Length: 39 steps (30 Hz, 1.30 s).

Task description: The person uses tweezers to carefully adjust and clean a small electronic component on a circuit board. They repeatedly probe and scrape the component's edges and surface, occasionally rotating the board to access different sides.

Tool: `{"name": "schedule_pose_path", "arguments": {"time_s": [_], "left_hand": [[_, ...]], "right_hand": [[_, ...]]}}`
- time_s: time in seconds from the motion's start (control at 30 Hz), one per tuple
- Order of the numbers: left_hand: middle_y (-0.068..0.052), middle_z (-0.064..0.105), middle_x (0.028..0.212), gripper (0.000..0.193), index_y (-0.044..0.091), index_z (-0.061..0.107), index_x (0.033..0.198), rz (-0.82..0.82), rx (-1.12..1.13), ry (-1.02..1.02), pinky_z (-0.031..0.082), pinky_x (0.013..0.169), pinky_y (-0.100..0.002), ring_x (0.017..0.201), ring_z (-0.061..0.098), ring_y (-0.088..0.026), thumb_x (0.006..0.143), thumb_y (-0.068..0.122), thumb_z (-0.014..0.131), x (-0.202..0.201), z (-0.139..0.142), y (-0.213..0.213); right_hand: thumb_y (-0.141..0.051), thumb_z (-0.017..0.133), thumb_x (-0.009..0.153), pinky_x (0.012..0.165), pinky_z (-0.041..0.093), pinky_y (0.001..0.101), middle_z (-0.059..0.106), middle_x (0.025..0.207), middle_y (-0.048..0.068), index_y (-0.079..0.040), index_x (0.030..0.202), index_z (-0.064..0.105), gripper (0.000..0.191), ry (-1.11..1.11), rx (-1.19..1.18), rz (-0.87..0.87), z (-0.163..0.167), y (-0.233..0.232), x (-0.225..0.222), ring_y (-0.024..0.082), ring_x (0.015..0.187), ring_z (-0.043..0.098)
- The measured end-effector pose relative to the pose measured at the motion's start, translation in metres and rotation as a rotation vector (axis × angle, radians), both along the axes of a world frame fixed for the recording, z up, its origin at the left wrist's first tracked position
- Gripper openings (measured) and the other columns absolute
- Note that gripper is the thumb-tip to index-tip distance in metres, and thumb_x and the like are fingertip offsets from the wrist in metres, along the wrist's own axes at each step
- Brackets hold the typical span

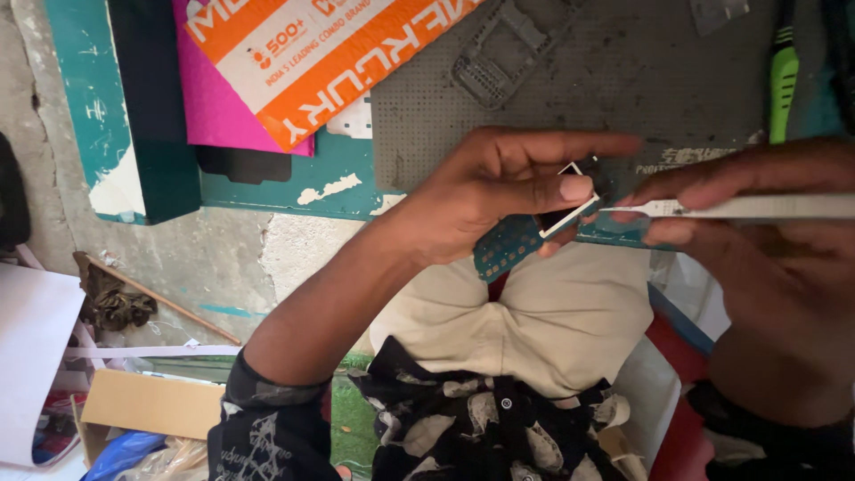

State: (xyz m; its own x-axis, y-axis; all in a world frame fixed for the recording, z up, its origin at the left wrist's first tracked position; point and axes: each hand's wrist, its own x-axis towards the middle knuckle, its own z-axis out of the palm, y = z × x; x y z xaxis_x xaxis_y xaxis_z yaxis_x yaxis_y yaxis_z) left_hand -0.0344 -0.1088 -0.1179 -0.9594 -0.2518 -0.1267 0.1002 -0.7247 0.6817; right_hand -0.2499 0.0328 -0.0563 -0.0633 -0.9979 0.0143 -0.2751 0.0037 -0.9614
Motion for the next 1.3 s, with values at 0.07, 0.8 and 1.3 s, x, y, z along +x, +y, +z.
{"name": "schedule_pose_path", "arguments": {"time_s": [0.07, 0.8, 1.3], "left_hand": [[-0.010, 0.072, 0.084, 0.047, -0.006, 0.053, 0.151, -0.002, -0.025, -0.008, 0.048, 0.064, -0.026, 0.068, 0.062, -0.011, 0.112, 0.016, 0.066, -0.006, -0.001, -0.004], [-0.012, 0.074, 0.090, 0.045, -0.007, 0.054, 0.150, -0.013, -0.043, 0.007, 0.050, 0.065, -0.027, 0.070, 0.063, -0.012, 0.112, 0.014, 0.066, -0.008, -0.013, -0.010], [-0.012, 0.075, 0.089, 0.049, -0.005, 0.054, 0.153, -0.012, -0.080, -0.024, 0.050, 0.062, -0.026, 0.068, 0.064, -0.012, 0.110, 0.016, 0.066, -0.009, -0.014, -0.010]], "right_hand": [[0.005, 0.060, 0.098, 0.088, 0.068, 0.0373, 0.071, 0.105, 0.025, 0.002, 0.116, 0.050, 0.021, 0.002, 0.089, -0.025, -0.004, -0.004, -0.011, 0.030, 0.102, 0.076], [0.003, 0.061, 0.096, 0.068, 0.068, 0.0318, 0.073, 0.103, 0.025, -0.001, 0.113, 0.054, 0.019, -0.132, 0.081, 0.033, -0.022, -0.015, -0.021, 0.027, 0.094, 0.079], [0.003, 0.060, 0.096, 0.061, 0.068, 0.0292, 0.073, 0.097, 0.024, 0.000, 0.113, 0.052, 0.019, -0.149, 0.065, 0.040, -0.023, -0.021, -0.021, 0.027, 0.090, 0.080]]}}
